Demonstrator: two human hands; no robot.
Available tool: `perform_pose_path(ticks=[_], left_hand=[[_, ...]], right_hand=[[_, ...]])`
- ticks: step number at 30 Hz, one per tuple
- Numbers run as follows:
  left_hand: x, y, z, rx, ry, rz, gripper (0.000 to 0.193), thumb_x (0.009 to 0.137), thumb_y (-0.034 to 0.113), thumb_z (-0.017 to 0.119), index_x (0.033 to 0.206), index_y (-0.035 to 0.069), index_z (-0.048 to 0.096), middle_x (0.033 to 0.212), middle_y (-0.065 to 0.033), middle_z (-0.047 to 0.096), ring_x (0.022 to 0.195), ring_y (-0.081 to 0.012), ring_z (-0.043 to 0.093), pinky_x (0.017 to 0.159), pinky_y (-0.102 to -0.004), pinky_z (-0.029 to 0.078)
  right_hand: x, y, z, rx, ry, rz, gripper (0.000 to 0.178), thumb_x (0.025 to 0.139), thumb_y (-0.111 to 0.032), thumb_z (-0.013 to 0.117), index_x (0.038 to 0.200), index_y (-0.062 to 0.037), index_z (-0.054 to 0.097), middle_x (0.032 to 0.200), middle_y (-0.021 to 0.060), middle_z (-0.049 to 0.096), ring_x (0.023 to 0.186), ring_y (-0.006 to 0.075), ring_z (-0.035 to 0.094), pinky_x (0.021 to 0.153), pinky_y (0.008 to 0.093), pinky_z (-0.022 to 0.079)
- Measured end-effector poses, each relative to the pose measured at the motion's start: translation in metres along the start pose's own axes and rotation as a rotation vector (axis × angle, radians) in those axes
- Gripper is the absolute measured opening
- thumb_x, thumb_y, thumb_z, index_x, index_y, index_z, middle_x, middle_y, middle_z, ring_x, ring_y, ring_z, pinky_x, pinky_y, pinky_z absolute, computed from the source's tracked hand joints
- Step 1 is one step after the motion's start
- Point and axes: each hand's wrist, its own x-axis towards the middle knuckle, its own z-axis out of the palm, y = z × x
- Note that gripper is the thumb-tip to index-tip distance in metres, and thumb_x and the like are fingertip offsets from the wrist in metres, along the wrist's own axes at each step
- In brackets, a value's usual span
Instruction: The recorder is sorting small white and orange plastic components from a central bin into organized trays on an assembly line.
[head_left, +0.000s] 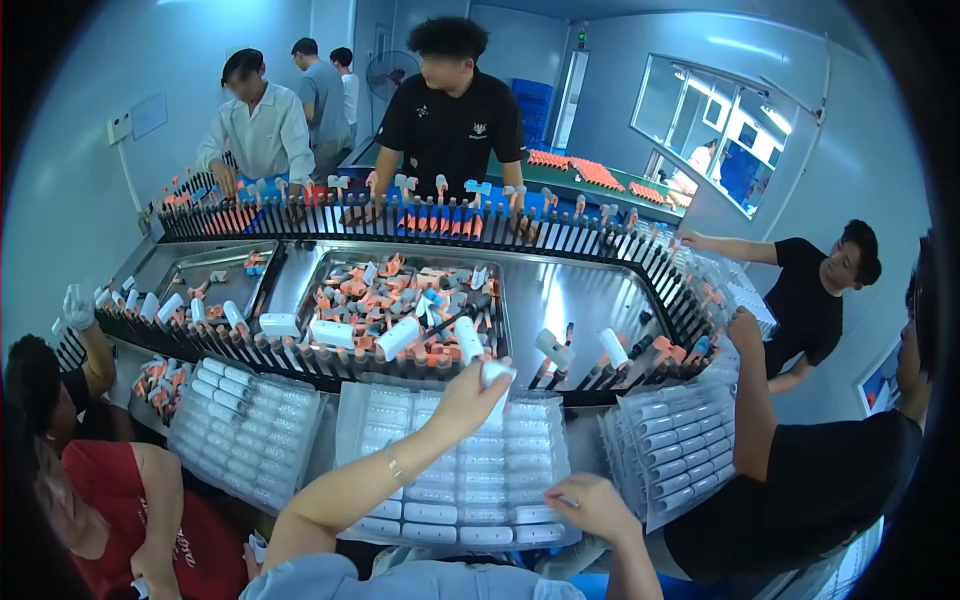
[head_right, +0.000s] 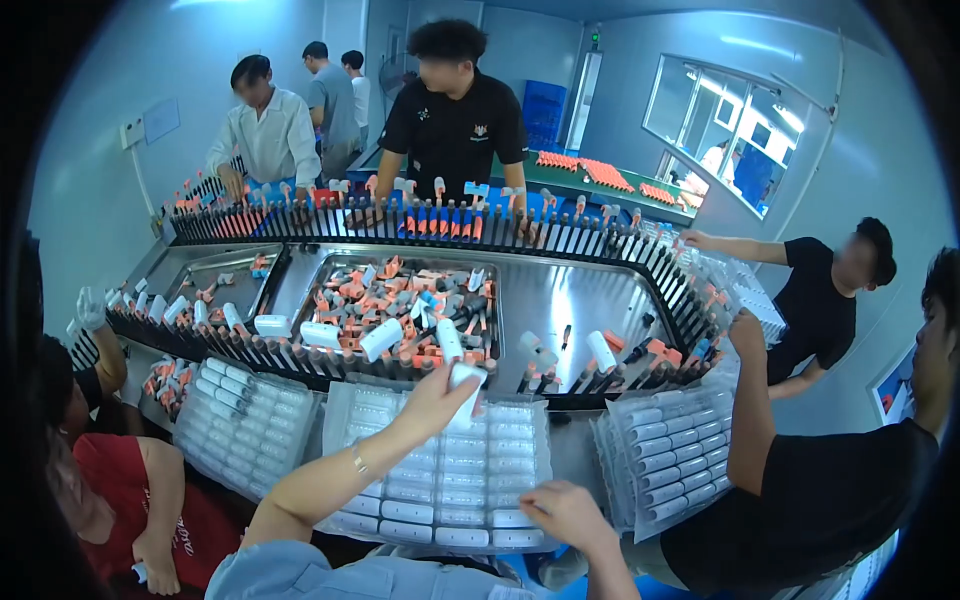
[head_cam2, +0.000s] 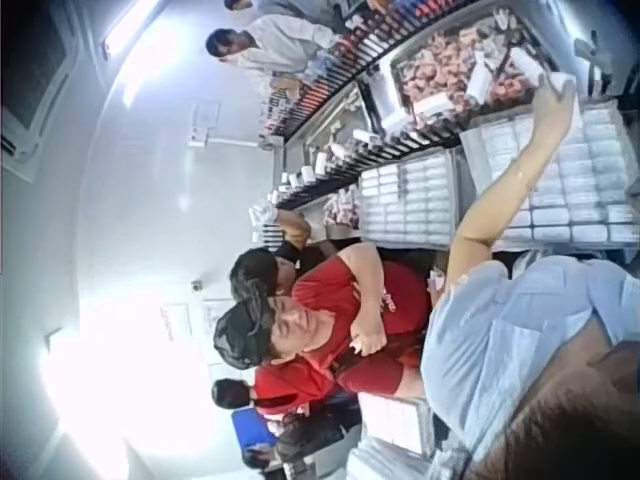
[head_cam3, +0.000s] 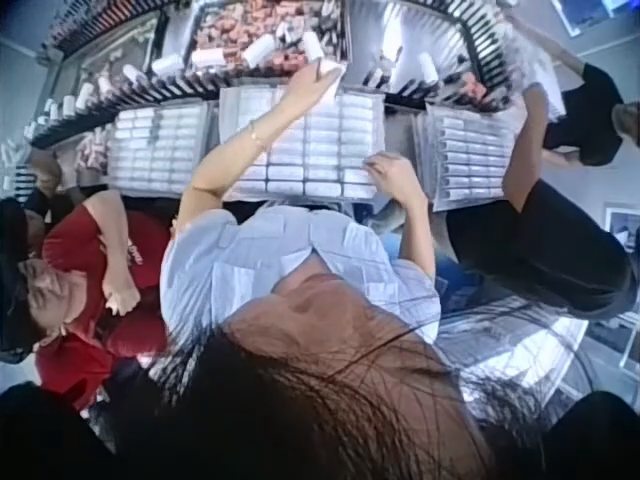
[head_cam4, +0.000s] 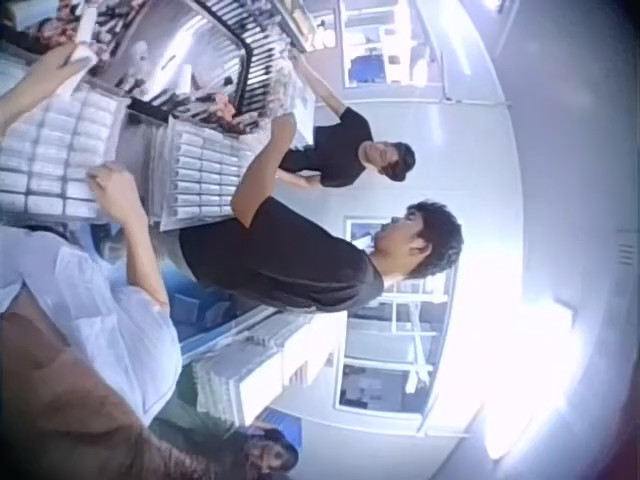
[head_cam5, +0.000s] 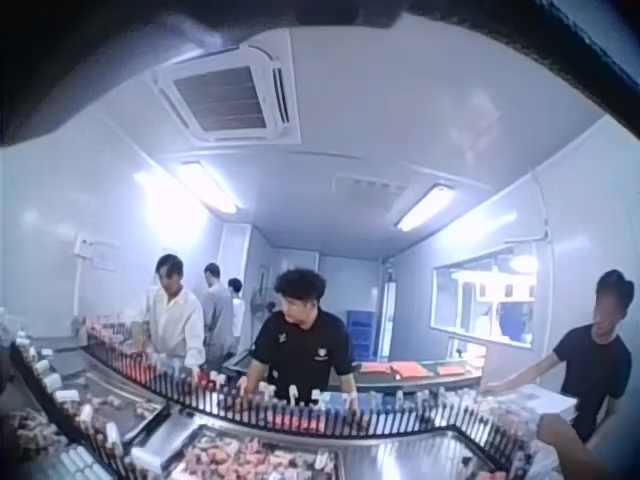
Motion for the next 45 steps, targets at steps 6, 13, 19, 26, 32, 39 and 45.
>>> perform_pose_path(ticks=[6,13,19,26,32,39,45], left_hand=[[0.071,0.032,0.033,0.325,0.221,-0.107,0.043,0.083,0.034,0.052,0.098,-0.007,0.049,0.09,-0.0261,0.061,0.088,-0.0395,0.059,0.076,-0.0443,0.046],[0.071,0.031,-0.018,0.738,0.086,0.164,0.044,0.079,0.031,0.06,0.111,0.003,0.049,0.094,-0.0197,0.062,0.089,-0.0367,0.059,0.077,-0.0425,0.047],[0.073,0.008,-0.087,0.811,-0.278,0.28,0.045,0.079,0.028,0.061,0.114,0.004,0.046,0.096,-0.0208,0.061,0.092,-0.0357,0.058,0.079,-0.0412,0.046],[0.051,0.008,-0.135,0.846,0.049,0.346,0.037,0.076,0.025,0.064,0.104,0.003,0.057,0.103,-0.0172,0.059,0.093,-0.0338,0.058,0.078,-0.0403,0.047],[0.054,-0.009,-0.175,0.951,-0.287,0.403,0.047,0.079,0.028,0.06,0.12,0.007,0.05,0.122,-0.0163,0.052,0.104,-0.0317,0.054,0.087,-0.0396,0.044],[0.039,-0.032,-0.203,0.915,-0.096,0.291,0.046,0.079,0.03,0.063,0.113,0.001,0.053,0.102,-0.0203,0.059,0.095,-0.034,0.057,0.08,-0.0402,0.045],[0.064,-0.072,-0.215,1.102,0.324,0.013,0.038,0.078,0.035,0.058,0.091,0.001,0.053,0.082,-0.0193,0.062,0.078,-0.0355,0.061,0.07,-0.0452,0.048]], right_hand=[[-0.013,0.006,0.029,-0.159,-0.041,-0.083,0.027,0.069,-0.016,0.068,0.093,-0.0047,0.063,0.092,0.0115,0.057,0.09,0.0288,0.055,0.079,0.0367,0.046],[-0.013,0.02,0.031,-0.075,-0.033,-0.091,0.029,0.069,-0.016,0.069,0.094,-0.0039,0.062,0.093,0.0114,0.056,0.092,0.0289,0.053,0.08,0.0364,0.045],[-0.006,0.023,0.026,0.016,-0.098,-0.103,0.028,0.069,-0.016,0.07,0.093,-0.0035,0.062,0.09,0.0115,0.055,0.09,0.0296,0.052,0.079,0.0356,0.045],[-0.006,0.022,0.025,0.037,-0.111,-0.075,0.026,0.069,-0.015,0.07,0.092,-0.0048,0.062,0.089,0.0115,0.054,0.088,0.0299,0.052,0.078,0.0361,0.045],[0.001,0.015,0.019,-0.016,-0.185,-0.061,0.028,0.07,-0.012,0.069,0.095,-0.0022,0.06,0.093,0.0135,0.052,0.089,0.0308,0.05,0.079,0.0359,0.044],[-0.001,0.021,-0.002,0.332,-0.242,0.166,0.036,0.078,-0.017,0.065,0.107,0.0,0.051,0.102,0.0187,0.053,0.093,0.0323,0.053,0.076,0.036,0.046],[0.052,0.013,-0.018,0.044,0.244,-0.014,0.039,0.083,-0.01,0.053,0.119,0.0027,0.042,0.103,0.0235,0.052,0.095,0.0384,0.051,0.082,0.0397,0.042]])
